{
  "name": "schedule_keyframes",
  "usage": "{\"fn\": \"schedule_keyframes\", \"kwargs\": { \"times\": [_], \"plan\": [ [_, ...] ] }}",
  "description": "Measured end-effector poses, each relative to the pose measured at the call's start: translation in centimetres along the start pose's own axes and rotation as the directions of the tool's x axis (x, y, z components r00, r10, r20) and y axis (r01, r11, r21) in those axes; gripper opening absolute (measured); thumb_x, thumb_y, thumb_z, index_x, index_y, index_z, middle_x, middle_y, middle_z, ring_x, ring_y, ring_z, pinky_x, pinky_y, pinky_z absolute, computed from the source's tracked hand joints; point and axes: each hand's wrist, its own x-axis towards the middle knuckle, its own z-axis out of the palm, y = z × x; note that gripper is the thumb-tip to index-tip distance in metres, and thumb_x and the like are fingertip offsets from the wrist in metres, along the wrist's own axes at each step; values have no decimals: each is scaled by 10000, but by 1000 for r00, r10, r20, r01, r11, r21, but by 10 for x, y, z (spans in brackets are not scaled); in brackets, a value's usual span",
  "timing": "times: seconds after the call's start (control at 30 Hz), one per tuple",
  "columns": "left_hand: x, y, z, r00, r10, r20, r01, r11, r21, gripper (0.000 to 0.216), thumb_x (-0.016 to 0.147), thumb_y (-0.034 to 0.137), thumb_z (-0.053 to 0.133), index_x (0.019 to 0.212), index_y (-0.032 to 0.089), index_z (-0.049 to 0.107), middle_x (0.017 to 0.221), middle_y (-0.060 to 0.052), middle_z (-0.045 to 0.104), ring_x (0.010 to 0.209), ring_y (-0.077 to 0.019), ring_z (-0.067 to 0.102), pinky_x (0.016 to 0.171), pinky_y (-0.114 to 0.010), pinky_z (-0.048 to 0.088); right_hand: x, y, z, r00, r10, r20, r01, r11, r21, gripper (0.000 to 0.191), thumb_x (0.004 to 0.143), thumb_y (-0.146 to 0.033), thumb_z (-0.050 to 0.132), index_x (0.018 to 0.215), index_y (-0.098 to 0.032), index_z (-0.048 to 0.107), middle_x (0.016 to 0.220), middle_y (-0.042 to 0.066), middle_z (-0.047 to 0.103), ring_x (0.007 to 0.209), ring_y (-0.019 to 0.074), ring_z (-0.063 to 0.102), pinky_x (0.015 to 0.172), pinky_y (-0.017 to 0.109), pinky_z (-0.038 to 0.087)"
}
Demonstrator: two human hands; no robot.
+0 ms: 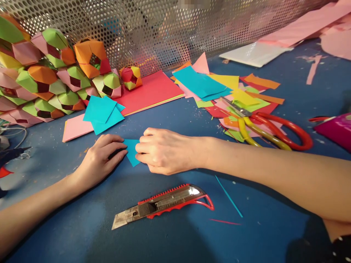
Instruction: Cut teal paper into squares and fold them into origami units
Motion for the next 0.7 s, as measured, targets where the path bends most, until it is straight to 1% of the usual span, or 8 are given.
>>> {"fn": "schedule_keyframes", "kwargs": {
  "times": [0.17, 0.37, 0.5, 0.7],
  "plan": [
    [1, 0, 0, 1000, -6, 15, 6, 1000, -7, 130, 934, 249, 528, 947, 174, 634, 1011, -84, 616, 960, -193, 577, 847, -363, 505, 0, 0, 0, 1000, -6, 5, 6, 1000, -13, 221, 920, -184, 453, 960, -152, 667, 877, 55, 645, 795, 182, 535, 797, 360, 334],
    [1, 2, 0, 999, -4, 47, 3, 1000, 27, 199, 905, 362, 576, 941, 169, 606, 1028, -99, 598, 958, -220, 560, 859, -403, 490, 0, -3, 1, 1000, 1, -10, -2, 1000, -20, 202, 909, -190, 476, 963, -147, 667, 876, 60, 640, 783, 183, 522, 787, 354, 336],
    [1, 2, 0, 998, -22, 53, 21, 1000, 11, 181, 899, 346, 585, 959, 176, 592, 1033, -90, 587, 962, -217, 548, 859, -393, 485, 0, -3, 2, 1000, -4, -18, 4, 1000, -30, 201, 906, -182, 477, 970, -140, 662, 875, 64, 637, 786, 184, 518, 788, 351, 337],
    [1, 1, -1, 999, -5, 47, 5, 1000, 5, 188, 900, 335, 587, 972, 162, 589, 1047, -99, 579, 980, -219, 542, 866, -395, 482, 0, -3, 2, 1000, -5, -18, 4, 999, -39, 219, 910, -175, 459, 983, -131, 661, 888, 63, 632, 795, 190, 512, 785, 350, 341]
  ]
}}
